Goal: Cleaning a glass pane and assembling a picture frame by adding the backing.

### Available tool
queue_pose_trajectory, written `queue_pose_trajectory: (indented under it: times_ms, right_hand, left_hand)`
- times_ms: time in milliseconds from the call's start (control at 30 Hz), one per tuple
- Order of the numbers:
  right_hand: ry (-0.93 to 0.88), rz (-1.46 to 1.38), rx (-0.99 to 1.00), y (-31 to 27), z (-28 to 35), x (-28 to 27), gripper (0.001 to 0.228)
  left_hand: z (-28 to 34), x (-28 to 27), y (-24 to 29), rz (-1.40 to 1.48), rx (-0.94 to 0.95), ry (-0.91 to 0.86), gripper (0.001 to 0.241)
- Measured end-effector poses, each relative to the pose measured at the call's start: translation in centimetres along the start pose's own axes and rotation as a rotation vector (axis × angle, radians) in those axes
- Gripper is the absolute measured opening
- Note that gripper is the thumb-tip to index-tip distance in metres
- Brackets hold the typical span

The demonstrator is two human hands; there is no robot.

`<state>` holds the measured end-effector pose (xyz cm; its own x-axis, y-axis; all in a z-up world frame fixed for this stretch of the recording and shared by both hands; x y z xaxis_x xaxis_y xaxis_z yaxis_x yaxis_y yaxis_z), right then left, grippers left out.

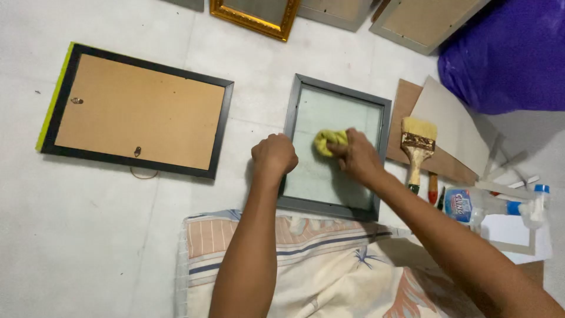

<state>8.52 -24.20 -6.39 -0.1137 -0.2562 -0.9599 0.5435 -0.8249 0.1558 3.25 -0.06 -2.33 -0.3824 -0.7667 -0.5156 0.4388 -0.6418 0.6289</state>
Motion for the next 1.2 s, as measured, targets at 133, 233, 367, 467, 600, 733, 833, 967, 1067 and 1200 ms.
queue_pose_trajectory:
  times_ms: [133,233,367,467,600,733,833,967,1067,1200]
  right_hand:
    - [-0.055,-0.009,-0.075,-3.1,8.2,1.2,0.047]
    - [-0.001,-0.014,-0.188,-4.3,11.2,1.1,0.036]
    - [0.105,0.116,-0.266,-2.2,7.5,-0.1,0.031]
    - [0.145,0.24,-0.156,1.7,1.6,-0.5,0.031]
    - [0.108,0.263,0.049,7.8,-6.6,-0.2,0.035]
    - [0.134,0.116,0.253,9.1,-8.4,1.0,0.049]
    - [0.088,0.245,0.162,8.1,-5.9,2.1,0.033]
    - [0.064,0.23,-0.078,0.8,3.5,-1.7,0.019]
    - [-0.027,0.178,-0.141,-2.1,10.0,-1.4,0.019]
    - [-0.147,0.191,-0.109,-3.9,13.1,-1.5,0.027]
  left_hand:
    - [0.0,0.2,-0.1,-0.005,0.001,0.012,0.039]
    - [0.4,0.0,0.1,-0.005,0.007,0.01,0.041]
    - [0.0,0.2,0.2,-0.017,0.0,-0.01,0.043]
    - [0.4,-0.1,0.4,-0.004,-0.007,-0.014,0.044]
    - [-0.4,0.4,0.1,-0.017,0.0,-0.028,0.046]
    - [-0.9,0.8,-0.5,-0.011,-0.003,-0.031,0.046]
    - [-0.4,0.3,-0.1,0.008,0.001,-0.009,0.045]
    - [0.1,0.4,-0.2,0.002,0.019,0.003,0.045]
    - [0.0,0.5,0.0,-0.009,0.03,0.013,0.047]
    - [0.1,0.6,-0.1,-0.023,0.027,0.011,0.048]
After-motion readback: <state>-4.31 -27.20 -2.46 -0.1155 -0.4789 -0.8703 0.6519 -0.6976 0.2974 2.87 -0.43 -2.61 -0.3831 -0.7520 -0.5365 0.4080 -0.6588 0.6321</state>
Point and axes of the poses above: each hand's wrist, its own z-axis away from the middle knuckle, its own x-axis out of the palm, y = z × x, the point moved 4 cm from there along -z, towards the middle knuckle, and after that the axes turned 11 degrees about z, right-handed, at the moved point
